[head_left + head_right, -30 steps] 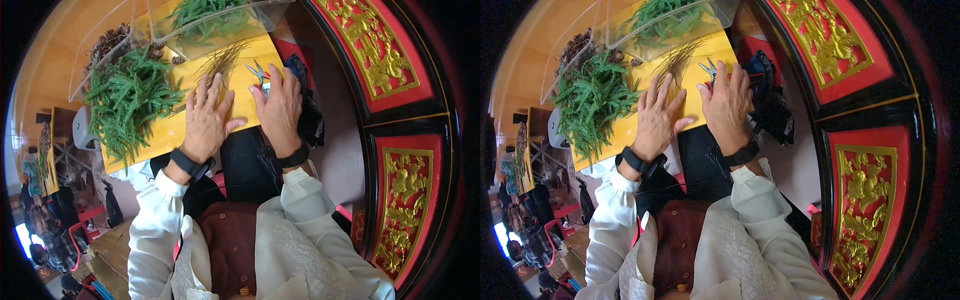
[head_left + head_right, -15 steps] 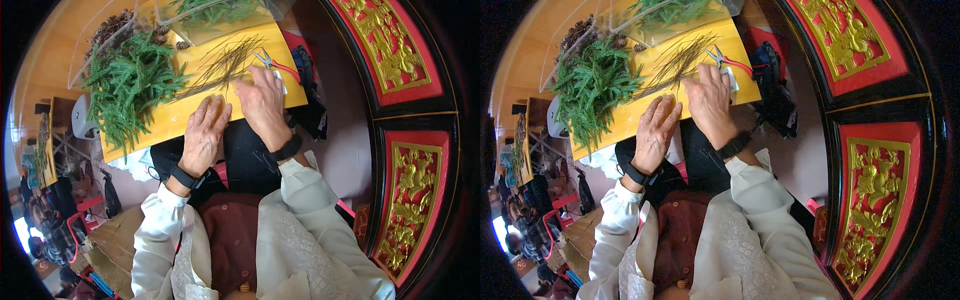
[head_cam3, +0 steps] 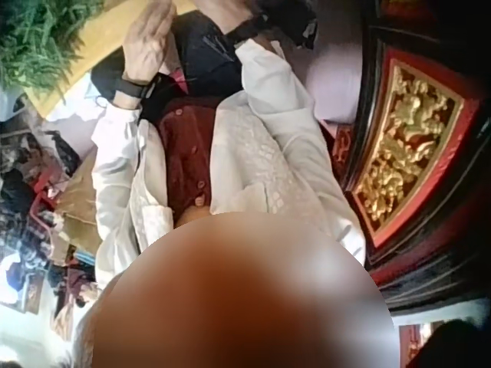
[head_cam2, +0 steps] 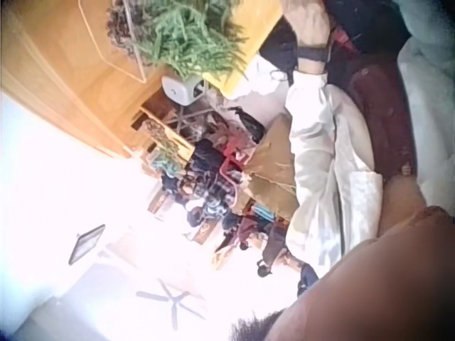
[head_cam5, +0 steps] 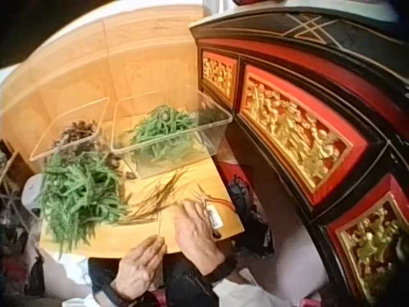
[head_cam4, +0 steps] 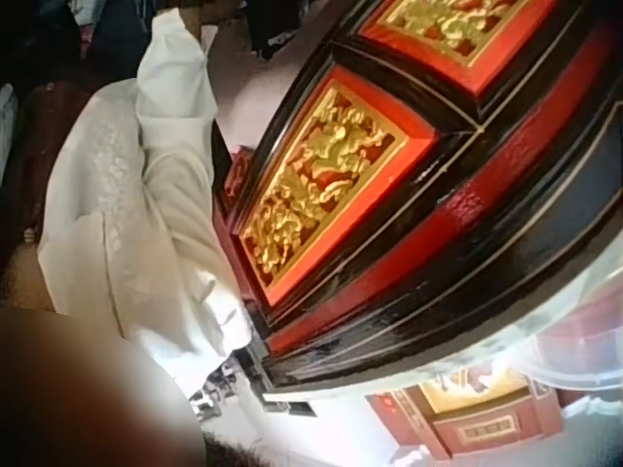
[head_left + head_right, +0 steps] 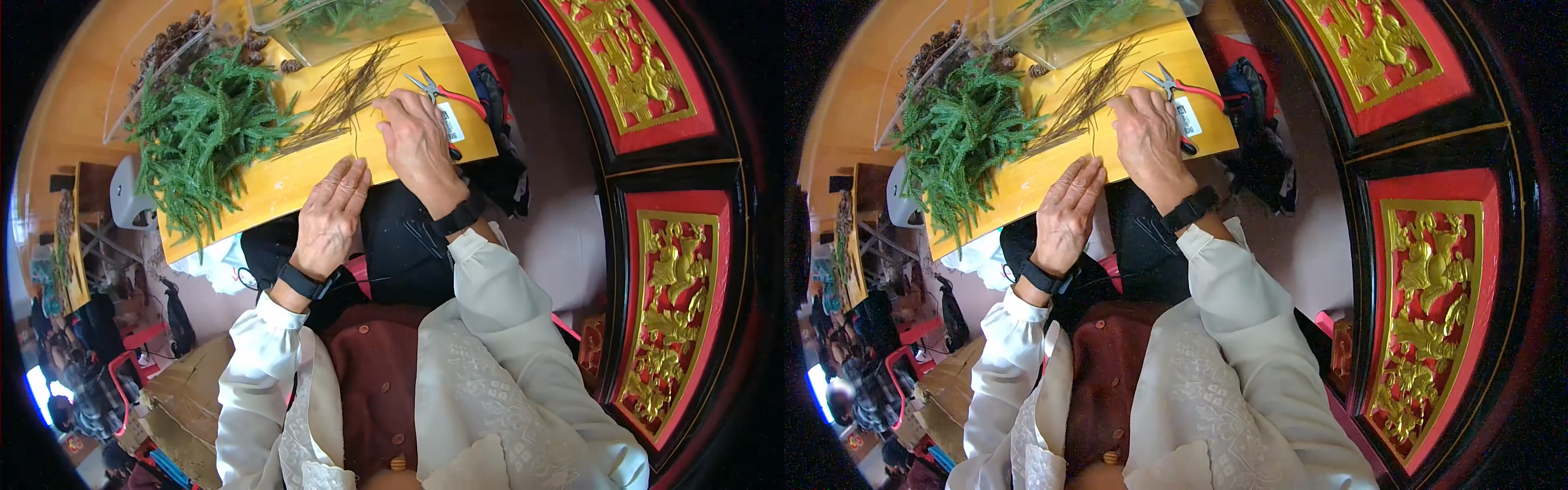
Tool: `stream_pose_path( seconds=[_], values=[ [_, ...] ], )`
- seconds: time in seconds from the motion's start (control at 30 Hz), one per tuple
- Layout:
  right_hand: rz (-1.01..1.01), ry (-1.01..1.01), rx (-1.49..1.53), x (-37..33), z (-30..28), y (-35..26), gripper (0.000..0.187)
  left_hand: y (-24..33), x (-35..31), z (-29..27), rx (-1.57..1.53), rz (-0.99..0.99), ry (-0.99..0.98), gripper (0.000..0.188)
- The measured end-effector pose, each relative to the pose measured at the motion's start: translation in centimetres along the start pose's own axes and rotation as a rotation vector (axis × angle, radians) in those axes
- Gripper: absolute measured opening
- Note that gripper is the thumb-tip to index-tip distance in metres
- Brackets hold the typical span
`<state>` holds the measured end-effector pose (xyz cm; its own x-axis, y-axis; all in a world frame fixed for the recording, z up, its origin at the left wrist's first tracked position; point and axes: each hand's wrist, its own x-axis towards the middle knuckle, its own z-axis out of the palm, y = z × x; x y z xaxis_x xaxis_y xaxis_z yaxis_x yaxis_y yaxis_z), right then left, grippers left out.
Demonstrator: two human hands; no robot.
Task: Trimming and preparing small green branches using a cutting tool.
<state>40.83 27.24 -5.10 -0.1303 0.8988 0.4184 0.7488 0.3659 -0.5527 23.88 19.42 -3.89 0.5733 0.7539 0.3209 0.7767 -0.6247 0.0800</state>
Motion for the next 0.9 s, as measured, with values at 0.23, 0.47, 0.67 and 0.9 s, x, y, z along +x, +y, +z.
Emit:
stream_pose_path(
  seconds=[0.23, 0.47, 0.67, 0.9],
  values=[
    [-0.169, 0.019, -0.1, -0.8, -0.5, 1.3, 0.034, 1.0, -0.4, 0.8, -0.063, 0.012, -0.005, 0.048],
    [-0.116, 0.0, -0.107, -1.0, -0.8, 1.5, 0.03, 1.1, 0.2, 1.1, -0.023, 0.043, 0.131, 0.039],
    [-0.096, 0.03, -0.053, -0.6, -1.3, 0.8, 0.029, -0.1, 0.9, -0.6, -0.185, -0.158, 0.396, 0.029],
    [-0.073, 0.095, 0.027, -0.1, -3.1, 0.2, 0.025, -1.0, 4.9, -4.0, -1.259, -0.736, 0.778, 0.012]
  ],
)
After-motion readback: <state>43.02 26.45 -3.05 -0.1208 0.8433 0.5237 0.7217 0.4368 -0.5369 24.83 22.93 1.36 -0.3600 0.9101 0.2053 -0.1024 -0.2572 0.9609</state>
